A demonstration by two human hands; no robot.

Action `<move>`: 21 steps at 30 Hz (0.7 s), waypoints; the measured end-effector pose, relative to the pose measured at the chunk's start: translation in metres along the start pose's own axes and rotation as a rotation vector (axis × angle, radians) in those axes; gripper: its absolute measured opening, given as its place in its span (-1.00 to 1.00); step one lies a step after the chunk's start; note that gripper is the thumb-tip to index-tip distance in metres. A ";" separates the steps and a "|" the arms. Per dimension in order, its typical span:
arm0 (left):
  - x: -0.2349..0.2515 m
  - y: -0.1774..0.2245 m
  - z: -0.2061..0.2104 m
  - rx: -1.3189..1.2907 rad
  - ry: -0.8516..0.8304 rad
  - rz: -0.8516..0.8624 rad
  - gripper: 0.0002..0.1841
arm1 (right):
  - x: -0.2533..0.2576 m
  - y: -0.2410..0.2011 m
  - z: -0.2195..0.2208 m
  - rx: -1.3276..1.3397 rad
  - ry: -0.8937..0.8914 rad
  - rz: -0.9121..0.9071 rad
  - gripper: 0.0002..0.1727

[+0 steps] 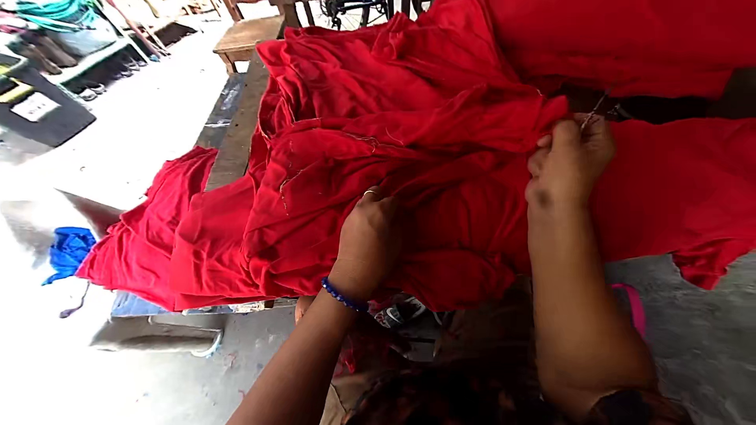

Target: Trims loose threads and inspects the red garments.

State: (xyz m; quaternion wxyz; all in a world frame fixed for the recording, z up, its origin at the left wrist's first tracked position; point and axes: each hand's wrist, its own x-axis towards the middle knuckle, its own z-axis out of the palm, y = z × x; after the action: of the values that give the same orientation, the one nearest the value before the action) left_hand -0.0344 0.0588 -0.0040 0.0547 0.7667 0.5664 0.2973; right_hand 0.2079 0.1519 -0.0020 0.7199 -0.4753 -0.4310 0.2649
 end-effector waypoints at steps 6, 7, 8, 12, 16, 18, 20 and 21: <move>-0.004 -0.014 -0.046 -0.203 0.125 0.183 -0.83 | 0.018 0.001 -0.007 0.171 0.077 0.329 -0.90; -0.010 -0.019 -0.059 -0.211 0.179 0.216 -0.83 | 0.021 -0.003 -0.005 0.184 0.077 0.322 -0.90; -0.015 -0.023 -0.070 -0.215 0.236 0.245 -0.85 | 0.025 -0.007 -0.002 0.201 0.064 0.314 -0.89; -0.037 -0.042 -0.077 0.011 0.151 0.193 -0.83 | 0.042 -0.004 0.006 0.127 -0.022 0.343 -0.95; -0.055 -0.042 -0.071 0.123 0.137 -0.077 -0.68 | 0.027 0.003 -0.002 0.000 -0.096 0.174 -0.61; -0.061 -0.015 -0.073 0.133 0.275 -0.092 -0.58 | 0.004 -0.008 -0.013 0.032 -0.094 0.052 -0.70; -0.058 0.021 -0.064 0.024 0.356 0.056 -0.68 | -0.023 -0.023 -0.023 0.073 -0.173 0.008 -0.90; -0.052 0.036 -0.054 -0.046 0.325 0.131 -0.72 | -0.036 -0.028 -0.027 0.098 -0.222 0.009 -0.93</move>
State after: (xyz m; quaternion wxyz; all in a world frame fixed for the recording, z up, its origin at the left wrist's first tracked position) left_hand -0.0416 -0.0142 0.0354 -0.0397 0.7424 0.5096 0.4331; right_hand 0.2134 0.0999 0.0053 0.6890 -0.4093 -0.4921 0.3400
